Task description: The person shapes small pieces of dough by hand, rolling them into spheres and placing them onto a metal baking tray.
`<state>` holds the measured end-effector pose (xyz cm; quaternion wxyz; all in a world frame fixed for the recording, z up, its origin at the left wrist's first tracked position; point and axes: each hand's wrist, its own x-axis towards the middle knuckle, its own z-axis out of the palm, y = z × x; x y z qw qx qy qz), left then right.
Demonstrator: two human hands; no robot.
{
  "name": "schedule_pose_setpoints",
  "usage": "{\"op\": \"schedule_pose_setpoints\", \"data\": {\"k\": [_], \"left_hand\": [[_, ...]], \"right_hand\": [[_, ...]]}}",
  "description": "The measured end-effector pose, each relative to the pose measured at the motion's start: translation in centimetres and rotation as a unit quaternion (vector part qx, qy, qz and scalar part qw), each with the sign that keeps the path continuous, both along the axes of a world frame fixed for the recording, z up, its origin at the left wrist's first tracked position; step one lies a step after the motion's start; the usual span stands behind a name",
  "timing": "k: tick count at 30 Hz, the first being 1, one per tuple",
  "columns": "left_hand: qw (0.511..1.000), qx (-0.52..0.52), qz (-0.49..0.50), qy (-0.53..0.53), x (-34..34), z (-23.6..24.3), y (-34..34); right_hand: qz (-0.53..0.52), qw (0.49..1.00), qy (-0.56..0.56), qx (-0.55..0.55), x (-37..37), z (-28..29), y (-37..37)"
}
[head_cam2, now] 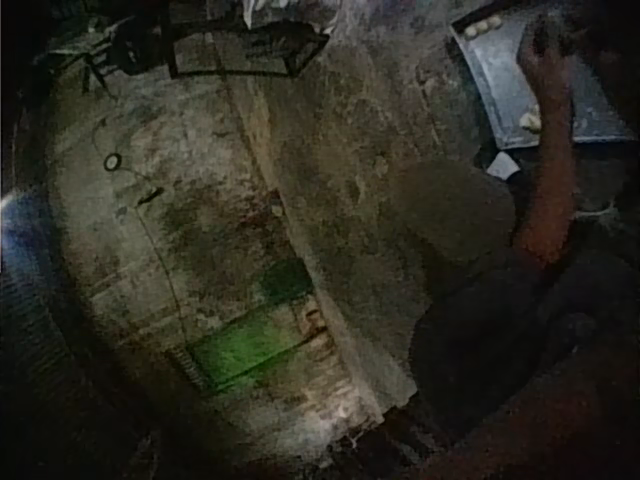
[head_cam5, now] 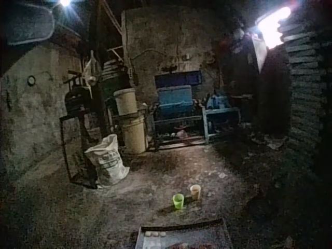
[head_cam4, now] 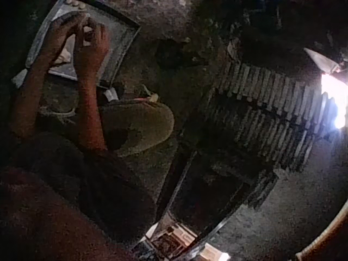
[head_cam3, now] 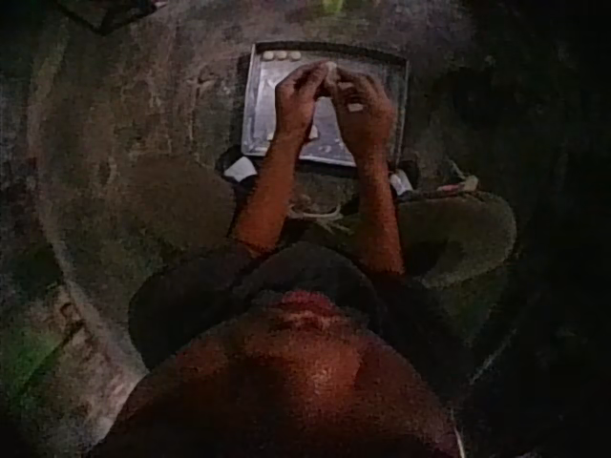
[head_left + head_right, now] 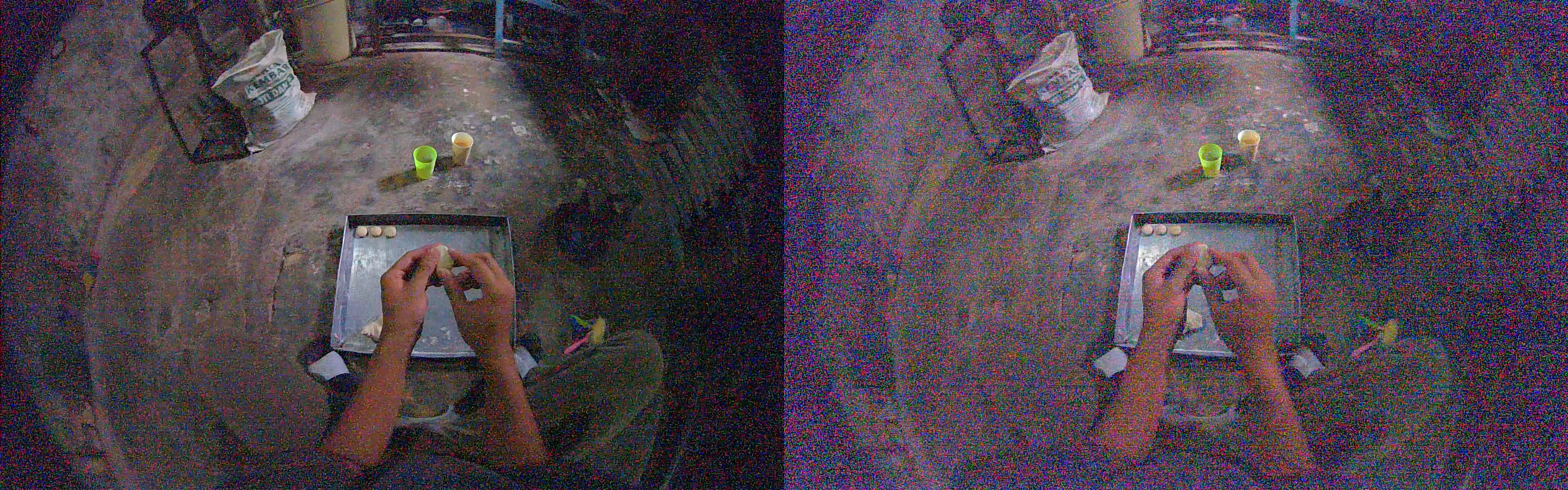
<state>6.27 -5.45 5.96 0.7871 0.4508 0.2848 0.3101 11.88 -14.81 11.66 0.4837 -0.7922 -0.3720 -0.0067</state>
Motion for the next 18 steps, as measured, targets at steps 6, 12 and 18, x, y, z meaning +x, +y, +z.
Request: {"op": "schedule_pose_setpoints", "data": {"k": [6,12,18], "left_hand": [[1.000,0.020,0.012,0.008,-0.3,0.9,0.1],[0.999,-0.032,0.016,-0.002,-0.3,0.3,0.2],[0.996,-0.085,0.011,-0.026,-0.2,0.0,-0.1]], "right_hand": [[-0.006,0.999,-0.029,0.012,0.0,-0.7,0.3],[-0.006,1.000,-0.003,0.030,-0.5,0.1,0.5],[0.001,0.998,-0.055,0.002,-0.5,0.2,0.5]]}}
